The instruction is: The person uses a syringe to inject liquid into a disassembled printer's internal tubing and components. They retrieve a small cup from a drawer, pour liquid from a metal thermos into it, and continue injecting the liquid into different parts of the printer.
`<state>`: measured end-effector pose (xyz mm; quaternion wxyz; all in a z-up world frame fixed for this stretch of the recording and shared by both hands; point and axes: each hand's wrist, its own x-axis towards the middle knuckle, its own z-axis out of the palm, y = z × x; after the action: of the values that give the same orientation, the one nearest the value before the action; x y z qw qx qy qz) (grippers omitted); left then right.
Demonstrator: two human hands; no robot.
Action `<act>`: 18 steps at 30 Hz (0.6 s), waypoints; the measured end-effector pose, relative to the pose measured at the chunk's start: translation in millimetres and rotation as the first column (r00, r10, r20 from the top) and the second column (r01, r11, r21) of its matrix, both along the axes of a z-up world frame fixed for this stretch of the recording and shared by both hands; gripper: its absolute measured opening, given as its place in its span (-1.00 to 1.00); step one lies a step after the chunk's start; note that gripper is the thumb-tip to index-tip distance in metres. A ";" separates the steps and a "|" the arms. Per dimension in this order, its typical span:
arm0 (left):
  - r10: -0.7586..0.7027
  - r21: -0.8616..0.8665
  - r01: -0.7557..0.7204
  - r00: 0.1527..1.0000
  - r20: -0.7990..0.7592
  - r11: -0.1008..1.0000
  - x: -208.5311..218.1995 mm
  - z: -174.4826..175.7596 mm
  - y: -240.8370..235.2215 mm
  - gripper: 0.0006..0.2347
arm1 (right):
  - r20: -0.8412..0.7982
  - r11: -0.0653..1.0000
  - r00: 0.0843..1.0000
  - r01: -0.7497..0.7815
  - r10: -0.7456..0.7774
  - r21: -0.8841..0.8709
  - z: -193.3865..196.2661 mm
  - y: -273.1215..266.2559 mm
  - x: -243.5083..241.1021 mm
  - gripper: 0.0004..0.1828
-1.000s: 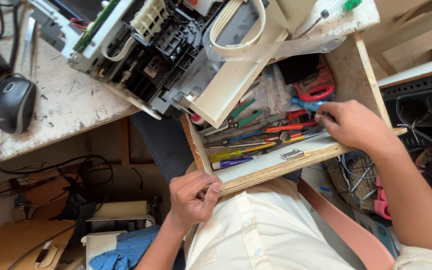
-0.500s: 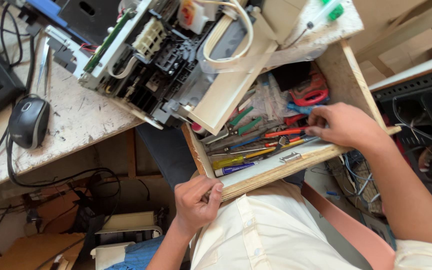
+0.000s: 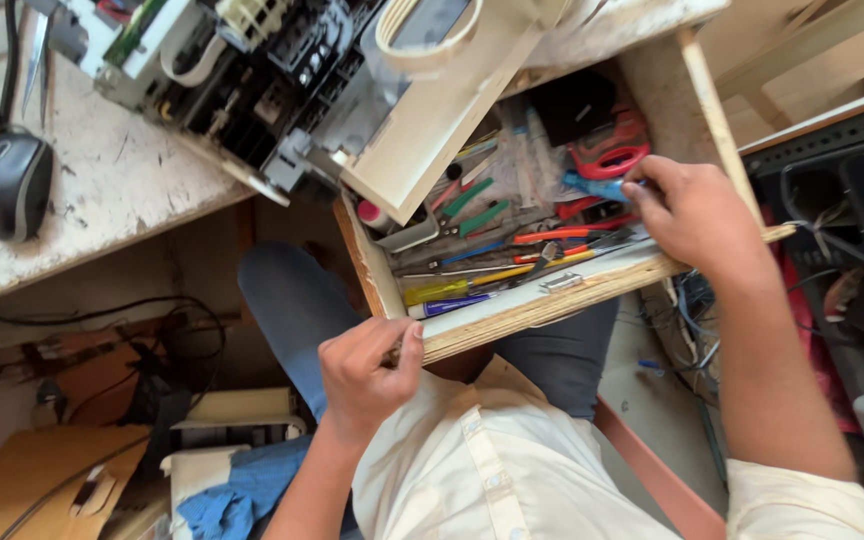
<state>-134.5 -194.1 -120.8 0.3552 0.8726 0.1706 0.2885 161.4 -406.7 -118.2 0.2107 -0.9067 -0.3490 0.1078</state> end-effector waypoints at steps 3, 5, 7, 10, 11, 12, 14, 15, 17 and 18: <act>-0.059 -0.013 0.059 0.998 0.029 0.998 -11.0 -5.9 -5.2 -0.92 | -0.028 1.000 0.999 -0.017 0.017 -0.023 -2.3 -10.5 -7.4 -0.78; -0.101 -0.017 0.102 0.994 0.040 0.995 -21.6 -11.4 -11.9 -0.92 | -0.074 0.996 0.997 0.010 -0.016 -0.084 -4.4 -21.0 -16.4 -0.76; -0.141 -0.046 0.143 0.989 0.049 0.989 -32.7 -15.2 -22.1 -0.92 | -0.111 0.989 0.993 0.027 -0.044 -0.149 -4.4 -32.7 -25.6 -0.74; -0.177 -0.102 0.183 0.982 0.067 0.978 -49.5 -14.0 -38.4 -0.92 | -0.154 0.973 0.985 0.037 -0.074 -0.229 -3.8 -47.9 -40.2 -0.69; -0.183 -0.125 0.191 0.981 0.070 0.974 -53.3 -14.1 -43.4 -0.92 | -0.165 0.966 0.983 0.036 -0.081 -0.257 -4.5 -53.0 -44.7 -0.69; -0.192 -0.156 0.202 0.978 0.078 0.967 -58.6 -14.5 -49.1 -0.93 | -0.183 0.957 0.979 0.028 -0.084 -0.290 -6.0 -58.7 -49.7 -0.68; -0.205 -0.217 0.220 0.975 0.092 0.951 -70.2 -16.1 -59.8 -0.93 | -0.253 0.960 0.965 -0.009 -0.065 -0.280 -10.1 -69.0 -56.5 -0.69; -0.209 -0.232 0.223 0.974 0.087 0.947 -75.9 -16.7 -65.1 -0.93 | -0.288 0.961 0.956 -0.029 -0.053 -0.274 -11.9 -74.0 -60.4 -0.69; -0.215 -0.250 0.230 0.973 0.086 0.940 -83.1 -18.9 -70.2 -0.93 | -0.290 0.949 0.956 -0.053 -0.041 -0.311 -14.1 -78.7 -64.1 -0.69; -0.211 -0.238 0.225 0.974 0.082 0.945 -85.6 -19.8 -72.6 -0.93 | -0.286 0.942 0.958 -0.065 -0.033 -0.328 -13.1 -80.1 -65.6 -0.69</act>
<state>-220.1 -266.8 -140.6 0.4948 0.8271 0.0974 0.2482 95.8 -486.8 -131.3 0.1016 -0.9010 -0.2987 0.2978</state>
